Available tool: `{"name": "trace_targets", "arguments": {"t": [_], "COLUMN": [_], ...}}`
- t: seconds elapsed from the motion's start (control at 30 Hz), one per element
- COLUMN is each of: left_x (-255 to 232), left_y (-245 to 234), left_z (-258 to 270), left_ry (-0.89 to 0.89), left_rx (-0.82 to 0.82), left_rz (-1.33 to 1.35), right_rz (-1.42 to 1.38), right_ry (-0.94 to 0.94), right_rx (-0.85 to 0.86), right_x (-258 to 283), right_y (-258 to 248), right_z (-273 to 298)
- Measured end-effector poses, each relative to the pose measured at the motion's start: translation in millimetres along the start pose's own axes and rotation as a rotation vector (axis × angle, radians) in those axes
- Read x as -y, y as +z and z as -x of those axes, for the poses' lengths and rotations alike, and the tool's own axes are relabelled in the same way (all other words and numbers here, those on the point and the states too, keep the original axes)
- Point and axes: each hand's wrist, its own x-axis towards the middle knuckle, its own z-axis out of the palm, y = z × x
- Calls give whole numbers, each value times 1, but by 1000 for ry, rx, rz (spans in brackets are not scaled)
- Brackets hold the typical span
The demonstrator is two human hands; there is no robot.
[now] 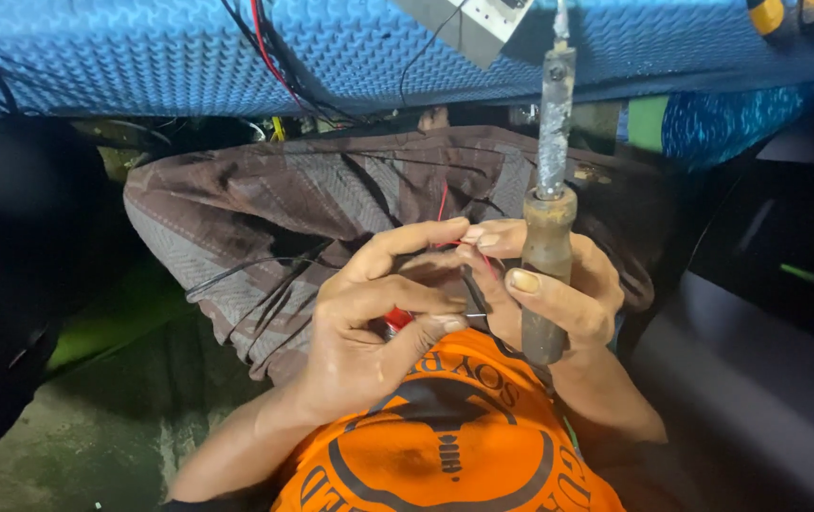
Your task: Soldering multiple wires onto a circuit board containing electronic components.
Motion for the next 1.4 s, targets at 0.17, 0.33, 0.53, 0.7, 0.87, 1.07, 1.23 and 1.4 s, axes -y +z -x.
{"name": "trace_targets", "arguments": {"t": [0.17, 0.33, 0.53, 0.7, 0.87, 1.07, 1.23, 1.4], "left_x": [12, 14, 7, 7, 9, -3, 0, 4], "left_y": [-2, -7, -10, -14, -12, -13, -13, -13], "left_z": [2, -3, -8, -10, -11, -13, -13, -14], "left_ry": [41, 83, 127, 113, 155, 119, 160, 162], "left_rx": [7, 46, 27, -10, 7, 10, 16, 41], "left_rz": [69, 119, 1, -51, -42, -155, -180, -126], "right_rz": [90, 183, 153, 144, 107, 126, 78, 74], "right_ry": [-109, -148, -97, -152, -176, -159, -177, -66], "right_rx": [16, 60, 91, 59, 97, 166, 195, 191], "right_x": [-9, -11, -3, -4, -1, 0, -4, 6], "right_y": [-7, -11, -12, -17, -16, -19, -21, -20], "right_z": [1, 4, -2, -5, -7, -3, -2, 0]}}
